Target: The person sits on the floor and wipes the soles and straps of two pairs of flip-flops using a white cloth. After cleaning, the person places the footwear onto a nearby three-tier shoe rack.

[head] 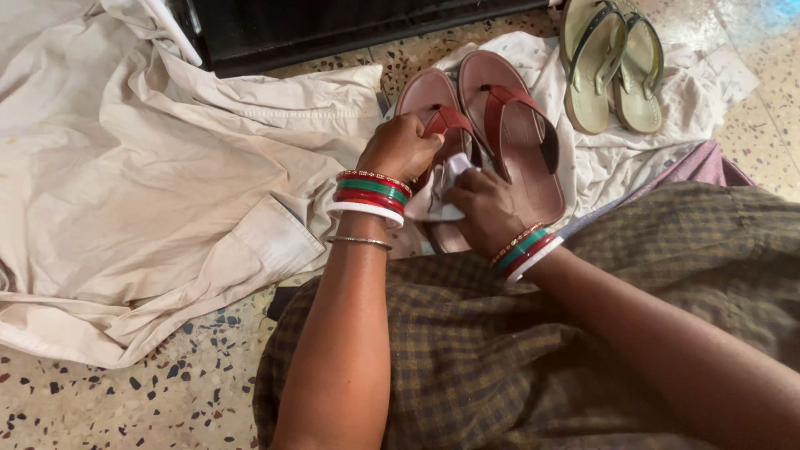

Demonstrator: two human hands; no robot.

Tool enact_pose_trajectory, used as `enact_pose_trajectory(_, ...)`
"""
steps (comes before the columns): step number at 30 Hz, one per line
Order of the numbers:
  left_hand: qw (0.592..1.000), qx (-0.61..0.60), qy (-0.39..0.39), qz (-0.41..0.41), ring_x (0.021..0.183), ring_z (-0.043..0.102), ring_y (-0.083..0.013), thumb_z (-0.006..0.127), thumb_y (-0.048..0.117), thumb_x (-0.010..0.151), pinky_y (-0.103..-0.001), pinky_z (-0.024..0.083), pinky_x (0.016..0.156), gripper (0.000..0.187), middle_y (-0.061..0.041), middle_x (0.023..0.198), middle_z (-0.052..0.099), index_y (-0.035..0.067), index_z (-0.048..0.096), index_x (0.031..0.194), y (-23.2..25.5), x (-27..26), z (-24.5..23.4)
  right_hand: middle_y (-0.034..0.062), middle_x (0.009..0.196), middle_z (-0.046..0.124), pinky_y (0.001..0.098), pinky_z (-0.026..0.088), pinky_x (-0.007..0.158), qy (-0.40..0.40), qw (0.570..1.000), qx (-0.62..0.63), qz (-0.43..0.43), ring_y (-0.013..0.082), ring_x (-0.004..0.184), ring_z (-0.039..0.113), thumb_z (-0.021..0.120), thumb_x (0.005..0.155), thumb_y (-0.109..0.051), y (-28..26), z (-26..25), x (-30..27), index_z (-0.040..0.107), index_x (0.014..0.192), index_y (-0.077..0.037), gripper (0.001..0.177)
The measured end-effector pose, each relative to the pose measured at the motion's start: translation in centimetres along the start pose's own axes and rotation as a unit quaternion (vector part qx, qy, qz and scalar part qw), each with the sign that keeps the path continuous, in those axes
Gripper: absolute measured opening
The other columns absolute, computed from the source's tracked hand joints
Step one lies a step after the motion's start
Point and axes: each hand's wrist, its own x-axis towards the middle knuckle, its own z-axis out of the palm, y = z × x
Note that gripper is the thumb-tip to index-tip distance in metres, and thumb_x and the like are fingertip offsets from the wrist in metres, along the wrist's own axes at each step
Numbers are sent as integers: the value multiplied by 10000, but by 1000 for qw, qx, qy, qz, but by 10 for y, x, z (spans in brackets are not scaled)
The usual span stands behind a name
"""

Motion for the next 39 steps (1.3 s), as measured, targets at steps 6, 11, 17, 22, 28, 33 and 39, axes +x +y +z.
enact_pose_trajectory(6, 1000, 15, 3, 22, 821, 713, -431, 687, 398, 867, -466, 567, 798, 432, -272, 840, 709, -23, 693, 772, -1, 0, 1, 118, 1028, 681, 447, 562, 792, -142, 986, 54, 62, 342, 930, 682, 735, 691, -111, -32, -40, -38, 753, 1012, -92, 322)
enact_pose_trajectory(11, 1000, 13, 4, 7, 828, 702, -435, 694, 396, 849, -475, 560, 804, 423, -264, 846, 712, -19, 698, 769, 0, 1, 3, 136, 1026, 691, 450, 562, 815, -141, 983, 99, 63, 360, 929, 687, 737, 710, -115, -35, -52, -35, 754, 1010, -82, 301)
enact_pose_trajectory(17, 1000, 24, 0, 16, 856, 710, -418, 709, 402, 855, -459, 563, 825, 411, -261, 882, 720, -2, 702, 784, -4, 5, 4, 149, 1067, 694, 451, 568, 830, -23, 984, 82, 157, 341, 931, 699, 710, 775, -103, -7, -59, -5, 737, 1101, -65, 329)
enact_pose_trajectory(22, 1000, 6, -6, 1, 855, 727, -384, 713, 393, 844, -446, 565, 819, 392, -239, 871, 734, 2, 697, 811, -2, 6, 3, 125, 1233, 678, 433, 569, 933, 1, 990, 47, 131, 314, 1067, 690, 713, 887, -124, -5, -43, 14, 730, 1221, -114, 335)
enact_pose_trajectory(28, 1000, 23, -8, -6, 866, 720, -396, 713, 405, 861, -451, 562, 823, 420, -246, 886, 729, -12, 701, 806, -2, 3, 1, 323, 1517, 350, 561, 339, 1106, -151, 985, -77, 36, 520, 1467, 302, 658, 751, -80, -21, -3, 13, 606, 1292, -4, 549)
enact_pose_trajectory(33, 1000, 20, -11, -10, 889, 725, -394, 710, 397, 866, -447, 566, 829, 399, -247, 913, 728, -1, 713, 839, -4, 4, 3, 315, 1570, 317, 556, 363, 1144, -135, 989, -52, 15, 496, 1465, 298, 637, 849, -124, -17, -1, 1, 574, 1308, 6, 481)
enact_pose_trajectory(39, 1000, -24, 19, 5, 917, 726, -373, 724, 405, 843, -426, 564, 839, 401, -221, 936, 747, 13, 706, 928, -15, 7, 12, 299, 1569, 361, 532, 428, 1098, -129, 989, -72, -20, 473, 1457, 348, 648, 856, -136, -24, -5, -18, 600, 1241, 22, 418)
